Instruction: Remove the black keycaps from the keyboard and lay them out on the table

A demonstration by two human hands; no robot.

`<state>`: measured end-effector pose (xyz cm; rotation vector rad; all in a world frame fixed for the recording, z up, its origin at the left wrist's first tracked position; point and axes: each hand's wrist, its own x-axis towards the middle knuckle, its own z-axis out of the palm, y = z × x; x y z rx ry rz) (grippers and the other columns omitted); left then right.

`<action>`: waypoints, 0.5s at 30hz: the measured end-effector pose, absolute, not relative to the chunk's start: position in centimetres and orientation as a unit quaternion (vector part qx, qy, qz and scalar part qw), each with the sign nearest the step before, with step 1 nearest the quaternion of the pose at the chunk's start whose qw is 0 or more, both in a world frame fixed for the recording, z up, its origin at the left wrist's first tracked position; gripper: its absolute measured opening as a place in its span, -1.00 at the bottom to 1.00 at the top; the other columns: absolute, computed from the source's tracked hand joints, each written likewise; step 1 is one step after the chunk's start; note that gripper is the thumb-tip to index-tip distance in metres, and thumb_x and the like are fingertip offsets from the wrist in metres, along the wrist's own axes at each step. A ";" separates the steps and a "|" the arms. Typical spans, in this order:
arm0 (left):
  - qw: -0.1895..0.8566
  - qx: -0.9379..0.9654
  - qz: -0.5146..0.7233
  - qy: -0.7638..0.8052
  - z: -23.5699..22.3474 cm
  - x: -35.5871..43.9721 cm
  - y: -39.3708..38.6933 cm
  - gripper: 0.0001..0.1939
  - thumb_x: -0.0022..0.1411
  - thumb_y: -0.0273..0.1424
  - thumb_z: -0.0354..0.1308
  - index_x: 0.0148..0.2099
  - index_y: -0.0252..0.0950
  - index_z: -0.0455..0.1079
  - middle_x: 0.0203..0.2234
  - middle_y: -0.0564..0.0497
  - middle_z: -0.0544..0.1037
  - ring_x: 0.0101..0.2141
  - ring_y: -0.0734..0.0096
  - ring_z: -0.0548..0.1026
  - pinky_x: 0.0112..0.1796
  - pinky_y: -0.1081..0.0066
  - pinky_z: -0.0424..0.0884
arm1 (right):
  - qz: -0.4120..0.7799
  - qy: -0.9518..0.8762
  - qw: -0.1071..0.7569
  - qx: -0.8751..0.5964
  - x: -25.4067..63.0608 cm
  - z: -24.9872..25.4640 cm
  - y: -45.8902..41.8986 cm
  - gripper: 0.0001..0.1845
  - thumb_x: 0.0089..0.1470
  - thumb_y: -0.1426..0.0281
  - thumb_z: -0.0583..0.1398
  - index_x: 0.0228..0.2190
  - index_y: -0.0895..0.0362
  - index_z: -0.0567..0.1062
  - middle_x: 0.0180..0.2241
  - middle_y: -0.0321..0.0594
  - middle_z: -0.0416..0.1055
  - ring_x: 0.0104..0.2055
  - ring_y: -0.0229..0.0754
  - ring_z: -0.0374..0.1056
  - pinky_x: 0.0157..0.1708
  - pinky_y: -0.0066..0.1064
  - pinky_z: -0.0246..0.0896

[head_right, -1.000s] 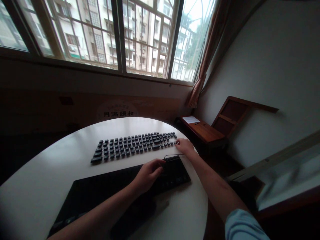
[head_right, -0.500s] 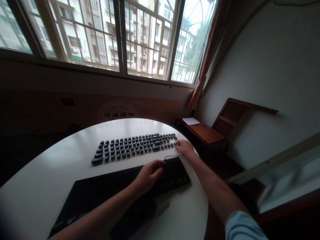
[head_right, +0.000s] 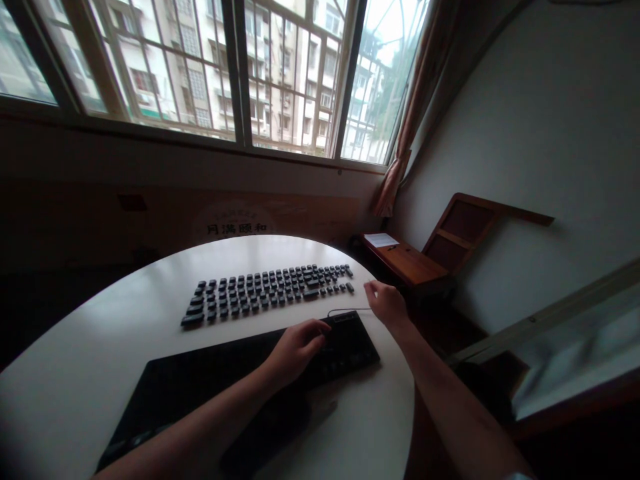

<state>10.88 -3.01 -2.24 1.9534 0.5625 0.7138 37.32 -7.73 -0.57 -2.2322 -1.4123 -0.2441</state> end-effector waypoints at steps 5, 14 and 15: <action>0.457 0.817 0.281 0.209 -2.5 11.1 -2.9 -0.79 0.13 -0.53 0.11 -0.22 -0.26 0.53 -0.32 0.00 0.62 -0.28 0.31 0.55 -0.20 0.38 0.41 | -0.086 -0.523 0.374 -0.761 36.5 -2.3 -14.9 -0.61 0.26 0.20 0.02 -0.26 0.15 0.57 -0.35 -0.14 0.58 -0.30 -0.09 0.51 -0.29 -0.40 0.32; 0.225 0.951 0.147 0.153 2.3 7.9 -2.6 -0.73 0.02 -0.50 0.24 -0.18 -0.21 0.55 -0.21 -0.08 0.58 -0.16 0.15 0.48 -0.11 0.28 0.36 | -0.005 -0.467 0.446 -0.764 36.0 -4.7 -23.2 -0.61 0.19 0.12 0.08 -0.32 0.10 0.59 -0.50 -0.22 0.52 -0.44 -0.10 0.46 -0.40 -0.35 0.35; 0.218 0.956 0.124 0.151 3.1 7.0 -2.2 -0.75 0.03 -0.50 0.23 -0.19 -0.19 0.55 -0.22 -0.07 0.58 -0.19 0.18 0.49 -0.13 0.30 0.37 | -0.001 -0.457 0.465 -0.758 36.2 -4.4 -23.7 -0.60 0.17 0.10 0.10 -0.34 0.10 0.60 -0.51 -0.21 0.52 -0.43 -0.09 0.46 -0.42 -0.35 0.34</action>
